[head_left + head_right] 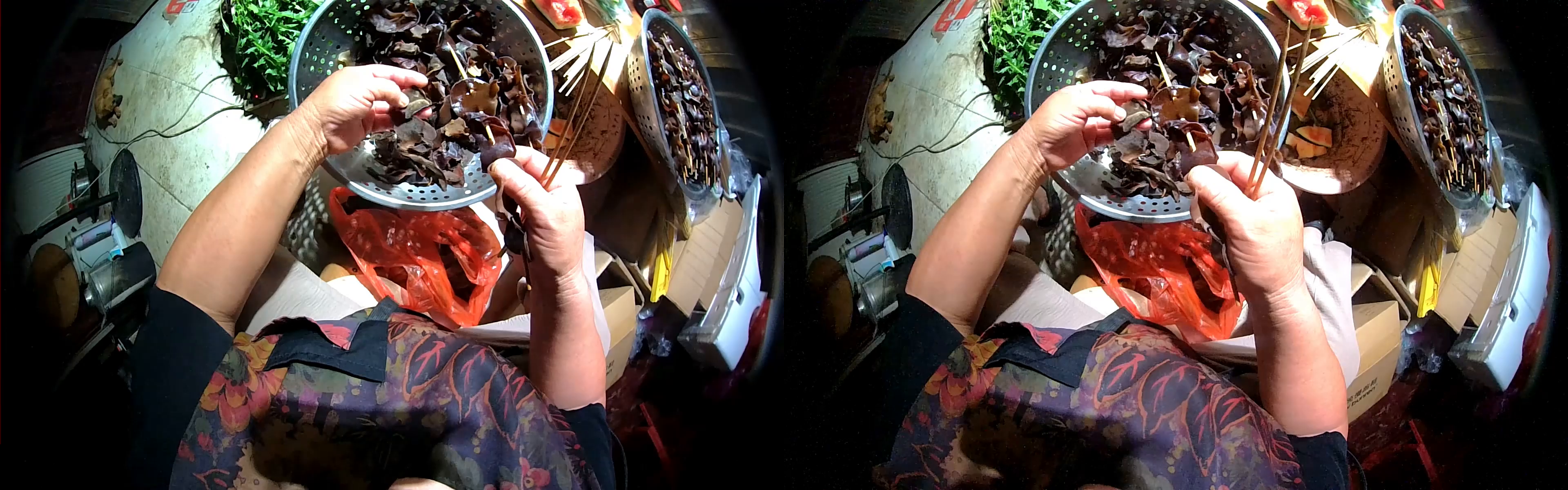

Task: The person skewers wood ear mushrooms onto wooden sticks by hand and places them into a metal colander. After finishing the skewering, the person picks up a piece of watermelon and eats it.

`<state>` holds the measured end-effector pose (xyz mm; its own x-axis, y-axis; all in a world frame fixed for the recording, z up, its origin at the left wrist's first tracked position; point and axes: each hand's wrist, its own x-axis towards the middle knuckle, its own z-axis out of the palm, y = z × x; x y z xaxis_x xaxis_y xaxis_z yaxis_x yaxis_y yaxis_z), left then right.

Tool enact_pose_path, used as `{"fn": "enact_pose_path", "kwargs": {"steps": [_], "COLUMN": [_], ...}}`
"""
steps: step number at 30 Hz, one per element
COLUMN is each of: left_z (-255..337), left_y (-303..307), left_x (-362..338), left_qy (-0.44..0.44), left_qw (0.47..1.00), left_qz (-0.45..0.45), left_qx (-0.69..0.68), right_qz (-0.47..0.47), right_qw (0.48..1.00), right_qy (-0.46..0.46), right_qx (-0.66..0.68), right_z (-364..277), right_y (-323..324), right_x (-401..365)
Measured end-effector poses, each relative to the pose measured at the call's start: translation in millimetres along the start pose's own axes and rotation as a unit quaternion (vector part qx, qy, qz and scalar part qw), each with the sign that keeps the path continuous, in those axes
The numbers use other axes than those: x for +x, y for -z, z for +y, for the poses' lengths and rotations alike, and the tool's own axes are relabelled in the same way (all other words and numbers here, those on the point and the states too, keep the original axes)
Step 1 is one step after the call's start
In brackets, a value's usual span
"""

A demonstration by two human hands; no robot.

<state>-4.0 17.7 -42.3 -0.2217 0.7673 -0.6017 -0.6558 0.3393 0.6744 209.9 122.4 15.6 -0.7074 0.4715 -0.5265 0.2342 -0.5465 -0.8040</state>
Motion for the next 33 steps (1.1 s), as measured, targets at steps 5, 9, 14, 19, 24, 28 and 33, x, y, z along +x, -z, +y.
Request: {"fn": "enact_pose_path", "kwargs": {"steps": [5, 9, 14, 19, 24, 28, 33], "left_z": [-5.2, -6.6, -5.5, 0.4, -3.6, -6.8, -4.0], "left_y": [2.1, 0.9, 5.0, -2.0, -9.3, -9.4, -10.8], "left_x": [4.4, 4.7, 5.0, 1.3, 0.4, 0.5, -3.1], "left_qy": [-0.047, -0.079, -0.179, -0.238, -0.262, -0.264, -0.238], "left_qw": [0.996, 0.989, 0.972, 0.963, 0.954, 0.948, 0.942], "left_qz": [0.048, 0.094, 0.105, 0.078, 0.092, 0.100, 0.137], "left_qx": [0.056, 0.082, 0.105, 0.098, 0.112, 0.149, 0.193], "right_qz": [-0.009, -0.010, -0.026, -0.016, -0.023, -0.043, -0.051], "right_qw": [1.000, 1.000, 0.999, 1.000, 0.999, 0.998, 0.998], "right_qy": [0.005, -0.009, -0.027, -0.022, -0.024, -0.040, -0.048], "right_qx": [0.001, 0.015, 0.003, -0.009, -0.023, -0.017, 0.000], "right_z": [0.5, 1.7, -0.6, 1.9, 3.3, 5.0, 3.9], "right_y": [-2.3, -3.9, -5.0, -3.3, -4.8, -4.1, -4.1], "right_x": [-1.1, -1.4, -2.0, 0.7, 0.3, -0.5, -1.4]}}
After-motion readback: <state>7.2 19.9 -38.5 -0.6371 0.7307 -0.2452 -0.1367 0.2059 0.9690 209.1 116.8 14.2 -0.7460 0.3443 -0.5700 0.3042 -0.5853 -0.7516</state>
